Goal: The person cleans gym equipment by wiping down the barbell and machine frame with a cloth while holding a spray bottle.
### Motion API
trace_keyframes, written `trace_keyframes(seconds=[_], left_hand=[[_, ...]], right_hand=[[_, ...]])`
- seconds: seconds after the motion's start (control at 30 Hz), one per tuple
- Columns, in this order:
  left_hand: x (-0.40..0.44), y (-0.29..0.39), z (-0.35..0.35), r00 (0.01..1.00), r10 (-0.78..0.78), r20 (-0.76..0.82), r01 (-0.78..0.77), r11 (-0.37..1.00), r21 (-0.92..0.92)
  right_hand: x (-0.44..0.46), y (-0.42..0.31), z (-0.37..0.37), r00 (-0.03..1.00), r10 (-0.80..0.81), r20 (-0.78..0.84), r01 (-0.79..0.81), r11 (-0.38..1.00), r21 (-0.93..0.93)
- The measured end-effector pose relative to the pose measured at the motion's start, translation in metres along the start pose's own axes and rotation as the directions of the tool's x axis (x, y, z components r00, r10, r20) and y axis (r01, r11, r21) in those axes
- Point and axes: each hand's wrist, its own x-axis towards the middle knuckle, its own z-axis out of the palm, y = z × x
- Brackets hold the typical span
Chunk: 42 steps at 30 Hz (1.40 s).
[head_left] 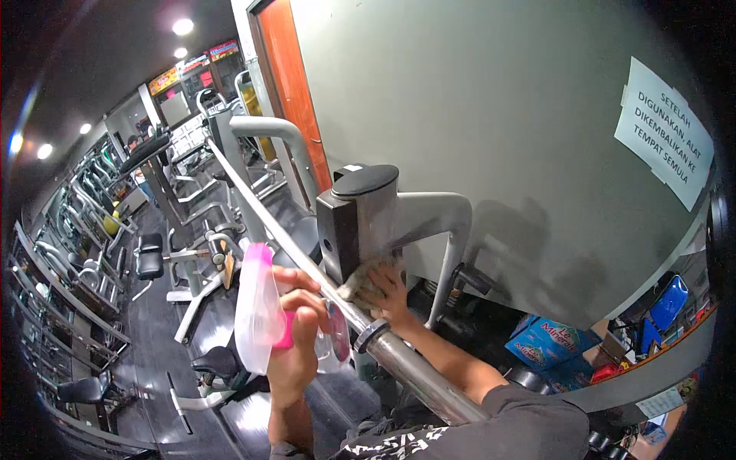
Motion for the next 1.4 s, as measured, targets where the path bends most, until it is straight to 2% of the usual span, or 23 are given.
trace_keyframes(seconds=[0.1, 0.17, 0.2, 0.23, 0.27, 0.3, 0.33, 0.4, 0.47, 0.57, 0.67, 0.73, 0.77, 0.83, 0.87, 0.93, 1.0, 1.1, 1.13, 1.2, 1.27, 1.3, 1.4], left_hand=[[0.013, -0.01, 0.003, 0.999, 0.044, 0.016, -0.042, 0.996, -0.075], [0.018, -0.016, 0.005, 1.0, 0.002, -0.005, -0.003, 0.992, -0.129], [0.02, -0.023, 0.005, 1.0, 0.012, -0.01, -0.013, 0.991, -0.133], [0.022, -0.031, 0.005, 0.998, 0.06, -0.001, -0.06, 0.995, -0.081], [0.023, -0.035, 0.005, 0.995, 0.104, 0.012, -0.104, 0.994, -0.029], [0.022, -0.035, 0.009, 0.999, 0.045, -0.008, -0.045, 0.992, -0.117], [0.021, -0.039, 0.01, 0.999, 0.045, -0.007, -0.046, 0.991, -0.124], [0.019, -0.052, 0.011, 0.999, 0.037, -0.025, -0.04, 0.991, -0.125], [0.019, -0.057, 0.013, 0.999, 0.033, -0.005, -0.033, 0.993, -0.115], [0.022, -0.056, 0.013, 1.0, -0.006, 0.009, 0.008, 0.979, -0.206], [0.024, -0.057, 0.013, 1.0, 0.005, -0.002, -0.005, 0.983, -0.183], [0.027, -0.055, 0.015, 1.0, -0.022, 0.001, 0.022, 0.982, -0.189], [0.028, -0.056, 0.016, 1.0, -0.012, -0.001, 0.011, 0.986, -0.169], [0.028, -0.062, 0.013, 0.999, 0.032, -0.005, -0.032, 0.995, -0.092], [0.027, -0.061, 0.013, 0.999, 0.033, -0.003, -0.033, 0.995, -0.091], [0.027, -0.058, 0.013, 1.0, -0.024, 0.019, 0.027, 0.985, -0.168], [0.026, -0.058, 0.012, 0.999, -0.026, 0.04, 0.033, 0.984, -0.173], [0.027, -0.059, 0.009, 0.997, -0.014, 0.078, 0.027, 0.986, -0.165], [0.026, -0.06, 0.009, 0.995, 0.005, 0.104, 0.011, 0.988, -0.152], [0.024, -0.06, 0.01, 0.995, -0.011, 0.099, 0.027, 0.987, -0.162], [0.022, -0.06, 0.01, 0.996, -0.014, 0.09, 0.029, 0.984, -0.176], [0.02, -0.062, 0.012, 0.999, -0.009, 0.039, 0.015, 0.99, -0.139], [0.017, -0.064, 0.011, 1.0, -0.027, -0.002, 0.027, 0.988, -0.15]], right_hand=[[-0.02, 0.0, -0.013, 0.998, 0.042, 0.057, -0.043, 0.999, 0.017], [-0.014, 0.009, -0.027, 0.987, 0.157, 0.028, -0.155, 0.908, 0.388], [-0.008, 0.014, -0.024, 0.989, 0.146, 0.027, -0.145, 0.911, 0.386], [0.0, 0.019, -0.016, 0.948, 0.232, -0.216, -0.125, 0.899, 0.419], [0.006, 0.025, -0.012, 0.891, 0.292, -0.348, -0.138, 0.904, 0.406], [0.02, 0.025, -0.012, 0.812, 0.345, -0.471, -0.154, 0.905, 0.397], [0.059, 0.015, -0.024, 0.778, 0.371, -0.507, -0.212, 0.915, 0.344], [0.117, -0.002, -0.044, 0.876, 0.242, -0.418, -0.197, 0.969, 0.148], [0.167, -0.02, -0.054, 0.988, 0.113, -0.109, -0.113, 0.994, 0.014], [0.134, -0.009, -0.031, 0.991, 0.015, -0.13, -0.032, 0.991, -0.132], [0.075, 0.003, -0.013, 0.993, -0.007, -0.116, 0.0, 0.998, -0.059], [0.03, -0.006, -0.015, 0.991, 0.13, 0.038, -0.13, 0.991, 0.011], [0.005, -0.008, -0.013, 0.99, 0.135, 0.037, -0.136, 0.991, 0.008], [-0.039, -0.006, -0.008, 0.958, 0.226, 0.174, -0.229, 0.973, -0.008], [-0.05, 0.0, -0.009, 0.959, 0.227, 0.171, -0.229, 0.973, -0.008], [-0.057, 0.007, -0.016, 0.975, 0.172, 0.138, -0.194, 0.967, 0.166], [-0.041, 0.008, -0.026, 0.969, 0.207, 0.134, -0.23, 0.954, 0.193], [0.019, 0.005, -0.033, 0.923, 0.261, -0.283, -0.185, 0.945, 0.269], [0.048, 0.005, -0.031, 0.899, 0.182, -0.397, -0.114, 0.975, 0.189], [0.103, -0.004, -0.041, 0.956, 0.072, -0.284, -0.066, 0.997, 0.031], [0.139, -0.018, -0.044, 0.999, 0.011, -0.049, -0.018, 0.988, -0.153], [0.128, -0.015, -0.028, 0.992, 0.03, -0.125, -0.05, 0.986, -0.157], [0.087, -0.005, -0.019, 0.995, -0.005, -0.104, -0.01, 0.99, -0.139]])
